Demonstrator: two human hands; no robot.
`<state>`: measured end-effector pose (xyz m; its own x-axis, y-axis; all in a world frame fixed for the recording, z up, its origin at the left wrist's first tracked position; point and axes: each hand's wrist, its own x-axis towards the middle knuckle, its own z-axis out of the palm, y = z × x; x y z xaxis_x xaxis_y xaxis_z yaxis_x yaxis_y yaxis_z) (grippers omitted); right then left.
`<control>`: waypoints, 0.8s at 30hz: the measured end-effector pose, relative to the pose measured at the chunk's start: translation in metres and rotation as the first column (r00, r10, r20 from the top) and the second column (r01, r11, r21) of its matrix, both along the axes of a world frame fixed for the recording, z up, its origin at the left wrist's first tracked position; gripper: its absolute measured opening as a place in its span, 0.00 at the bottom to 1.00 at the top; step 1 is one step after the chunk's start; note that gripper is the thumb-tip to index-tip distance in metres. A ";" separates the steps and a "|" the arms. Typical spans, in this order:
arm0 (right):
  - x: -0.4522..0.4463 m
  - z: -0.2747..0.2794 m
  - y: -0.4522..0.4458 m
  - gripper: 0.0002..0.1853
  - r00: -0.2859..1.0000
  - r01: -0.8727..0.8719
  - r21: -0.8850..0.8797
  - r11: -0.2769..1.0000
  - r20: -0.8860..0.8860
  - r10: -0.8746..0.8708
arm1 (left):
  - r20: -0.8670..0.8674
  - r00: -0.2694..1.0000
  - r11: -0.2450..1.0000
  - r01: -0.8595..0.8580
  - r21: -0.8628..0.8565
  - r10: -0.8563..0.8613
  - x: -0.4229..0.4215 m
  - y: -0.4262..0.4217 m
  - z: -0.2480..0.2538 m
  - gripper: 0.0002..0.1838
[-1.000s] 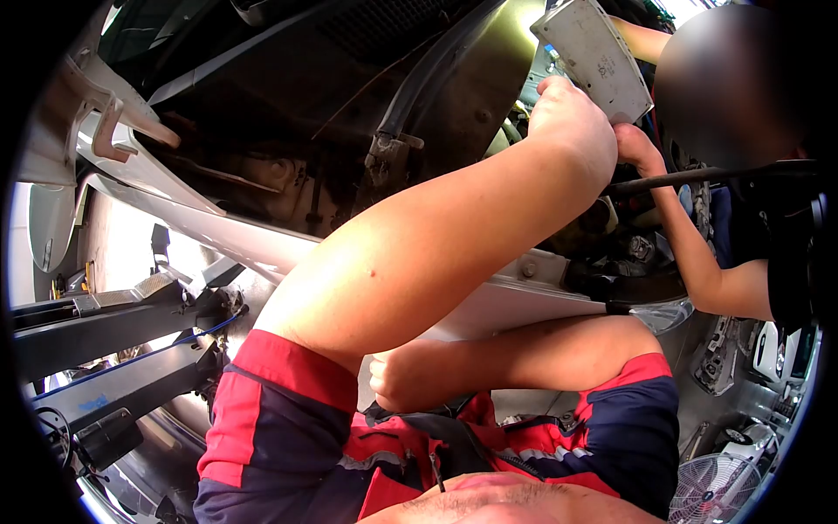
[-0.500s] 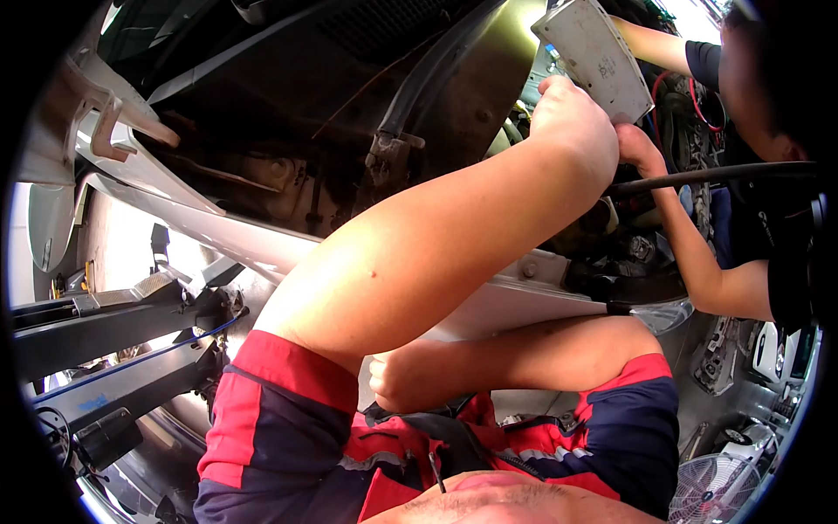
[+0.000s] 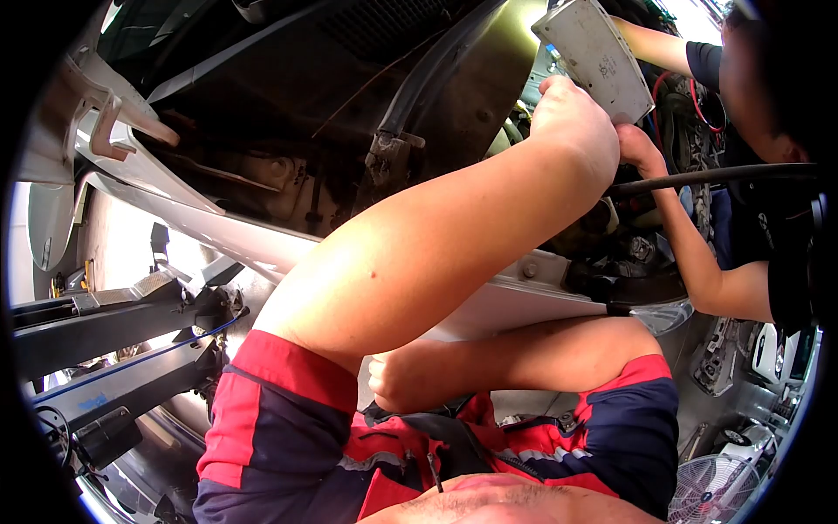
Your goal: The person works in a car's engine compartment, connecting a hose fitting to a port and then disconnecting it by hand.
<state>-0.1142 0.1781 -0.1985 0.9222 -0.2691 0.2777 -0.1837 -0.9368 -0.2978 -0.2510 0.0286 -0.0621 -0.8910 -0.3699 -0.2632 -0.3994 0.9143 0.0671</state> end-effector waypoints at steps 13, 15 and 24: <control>-0.002 0.006 -0.003 0.07 1.000 0.001 -0.005 1.000 -0.013 -0.001 | 0.012 1.000 0.999 -0.012 0.039 0.011 0.001 -0.001 0.004 0.24; -0.002 0.006 -0.002 0.07 1.000 0.001 -0.008 1.000 -0.016 -0.002 | 0.011 1.000 1.000 -0.006 0.027 0.006 0.000 -0.001 0.002 0.24; -0.003 0.008 -0.003 0.07 1.000 -0.001 -0.004 1.000 -0.029 0.001 | 0.011 1.000 0.999 -0.023 0.042 0.022 -0.001 -0.001 0.001 0.24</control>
<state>-0.1169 0.1750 -0.1902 0.9303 -0.2668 0.2518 -0.1911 -0.9383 -0.2882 -0.2522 0.0274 -0.0612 -0.8795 -0.3783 -0.2889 -0.4210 0.9014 0.1013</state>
